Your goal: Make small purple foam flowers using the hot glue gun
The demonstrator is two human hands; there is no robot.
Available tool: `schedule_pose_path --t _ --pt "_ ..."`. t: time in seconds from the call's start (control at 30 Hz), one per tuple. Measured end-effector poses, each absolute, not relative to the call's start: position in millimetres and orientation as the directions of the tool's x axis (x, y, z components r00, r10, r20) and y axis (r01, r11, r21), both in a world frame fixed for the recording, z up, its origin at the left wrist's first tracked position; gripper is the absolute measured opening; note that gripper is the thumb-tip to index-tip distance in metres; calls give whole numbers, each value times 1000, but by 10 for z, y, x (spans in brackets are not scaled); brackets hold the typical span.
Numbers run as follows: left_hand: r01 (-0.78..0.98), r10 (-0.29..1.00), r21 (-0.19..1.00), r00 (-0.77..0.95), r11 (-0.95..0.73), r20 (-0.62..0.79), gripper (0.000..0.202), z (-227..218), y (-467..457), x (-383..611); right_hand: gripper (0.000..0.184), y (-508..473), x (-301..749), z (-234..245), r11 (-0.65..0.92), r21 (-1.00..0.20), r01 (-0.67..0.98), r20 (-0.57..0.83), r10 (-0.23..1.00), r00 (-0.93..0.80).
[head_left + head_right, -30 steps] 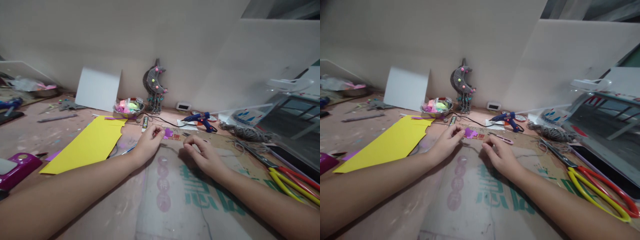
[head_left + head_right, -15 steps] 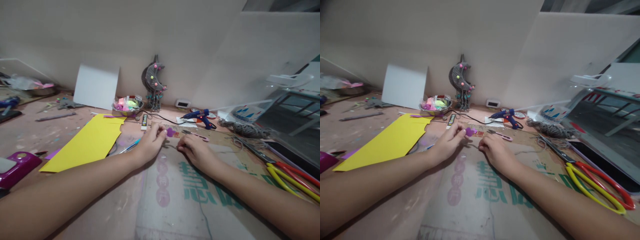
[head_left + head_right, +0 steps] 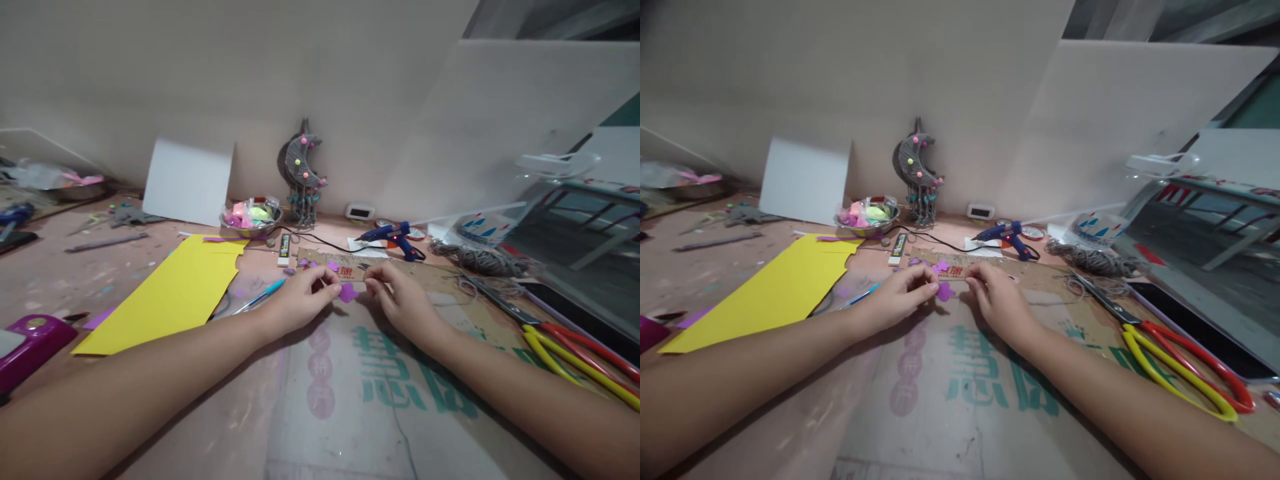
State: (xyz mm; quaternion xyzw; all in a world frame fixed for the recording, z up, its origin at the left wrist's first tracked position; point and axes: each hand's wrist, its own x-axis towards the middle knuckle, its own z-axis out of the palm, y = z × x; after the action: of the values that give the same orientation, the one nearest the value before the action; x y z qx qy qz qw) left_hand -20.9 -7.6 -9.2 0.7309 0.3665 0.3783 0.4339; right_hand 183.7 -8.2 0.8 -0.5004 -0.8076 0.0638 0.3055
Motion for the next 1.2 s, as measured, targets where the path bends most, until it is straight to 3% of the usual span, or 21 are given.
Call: schedule_pose_path --t 0.27,0.43,0.57,0.73,0.93,1.07,1.2 --pt "58 949 948 -22 -313 315 12 -27 18 -247 13 62 1963 -1 354 -562 748 392 910 -136" --pt "9 953 956 -76 -294 294 20 -12 8 -255 13 83 1993 -30 402 -570 717 378 903 -205" --pt "-13 966 969 -86 -246 244 21 14 -15 -255 14 131 2061 -18 401 -493 772 337 906 -256" --pt "-34 972 974 -75 -224 221 22 19 -5 -266 16 212 2270 47 370 -329 869 326 908 -263" --pt "14 961 963 -60 -270 270 21 -44 30 -257 15 343 2541 159 365 -146 919 423 863 -276" --pt "195 920 901 141 -387 365 16 -82 8 -234 14 282 2485 282 370 -247 896 419 874 -245" --pt "428 830 722 402 -543 386 24 -84 -40 -217 20 107 2300 388 450 -442 776 481 849 -218"
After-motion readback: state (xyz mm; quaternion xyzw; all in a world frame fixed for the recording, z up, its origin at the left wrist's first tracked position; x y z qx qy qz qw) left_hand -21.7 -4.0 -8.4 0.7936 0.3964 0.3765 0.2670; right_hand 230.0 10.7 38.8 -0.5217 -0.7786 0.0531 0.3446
